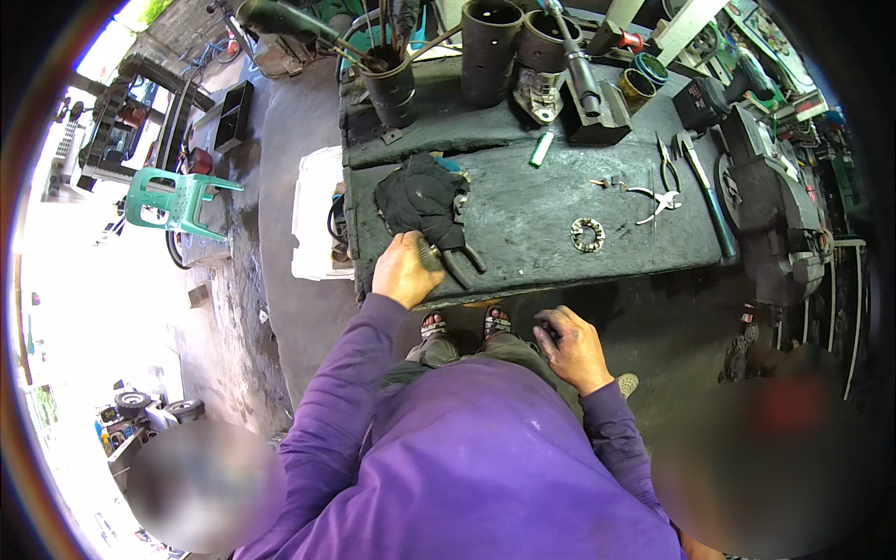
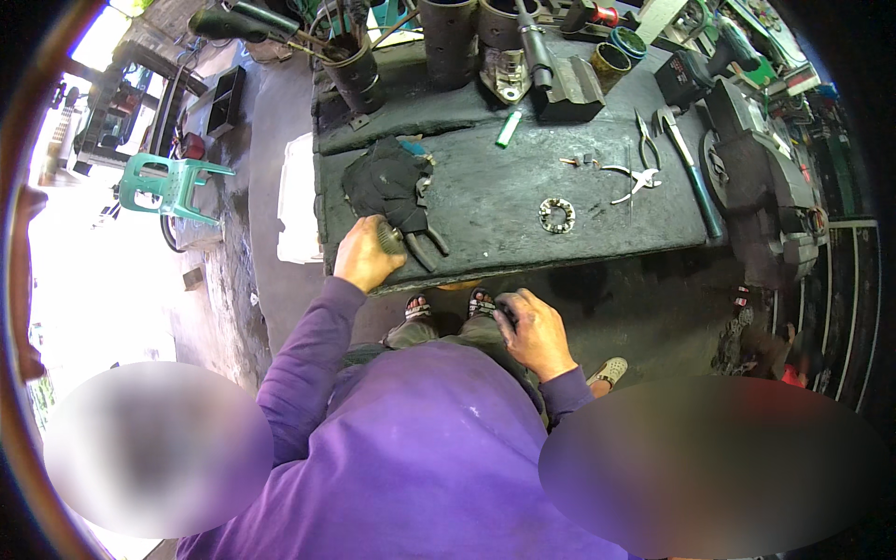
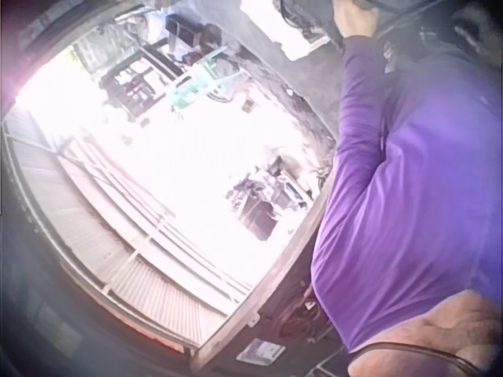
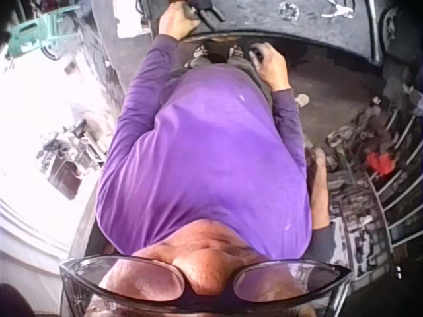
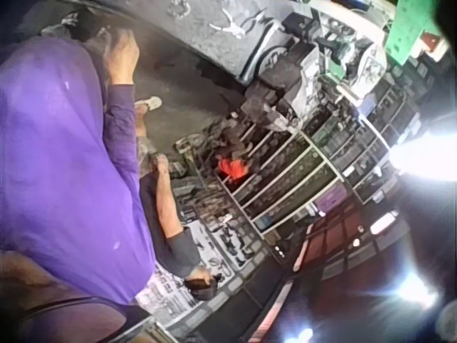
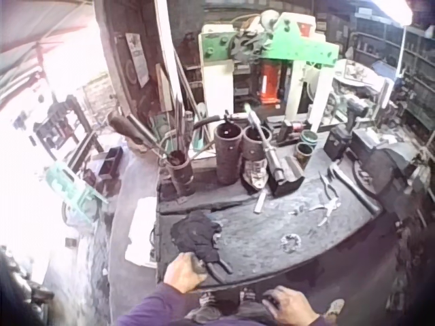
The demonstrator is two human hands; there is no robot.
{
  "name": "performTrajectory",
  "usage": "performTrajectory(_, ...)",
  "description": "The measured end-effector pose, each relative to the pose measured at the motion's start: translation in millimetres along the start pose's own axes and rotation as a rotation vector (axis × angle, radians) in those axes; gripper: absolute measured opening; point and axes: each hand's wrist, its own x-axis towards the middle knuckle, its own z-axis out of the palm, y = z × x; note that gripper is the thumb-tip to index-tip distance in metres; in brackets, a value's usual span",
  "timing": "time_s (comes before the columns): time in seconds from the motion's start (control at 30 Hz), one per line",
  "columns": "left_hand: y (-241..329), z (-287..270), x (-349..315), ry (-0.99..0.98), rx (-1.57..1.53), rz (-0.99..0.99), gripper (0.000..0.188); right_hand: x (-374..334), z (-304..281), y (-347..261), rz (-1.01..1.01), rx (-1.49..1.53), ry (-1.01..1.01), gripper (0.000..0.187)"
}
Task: The person handles a cylindrical mechanical part, then retrieves a larger housing from a plastic bag and attempts to fit the cylinder into it. The person repeatedly rotates and aligns the parts, comparing them with another similar housing, and continues to manipulate the components on a cluttered workbench.
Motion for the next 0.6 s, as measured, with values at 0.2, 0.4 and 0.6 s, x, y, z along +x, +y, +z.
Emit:
performTrajectory(0.2, 30.5, -40.9, -53.8, -0.025, -0.625, 0.192, 0.073, 34.0, -5.0, -33.8, 0.014, 0.346, -0.095, 0.021)
performTrajectory(0.4, 58.0, -53.7, -79.3, -0.041, -0.803, 0.228, 0.075, 58.5, 4.1, -56.0, 0.002, 0.859, -0.301, 0.052)
performTrajectory(0.6, 42.3, -49.0, -87.1, 0.108, -0.609, 0.36, 0.073, 57.9, 18.1, -59.2, 0.246, 1.306, -0.526, 0.06)
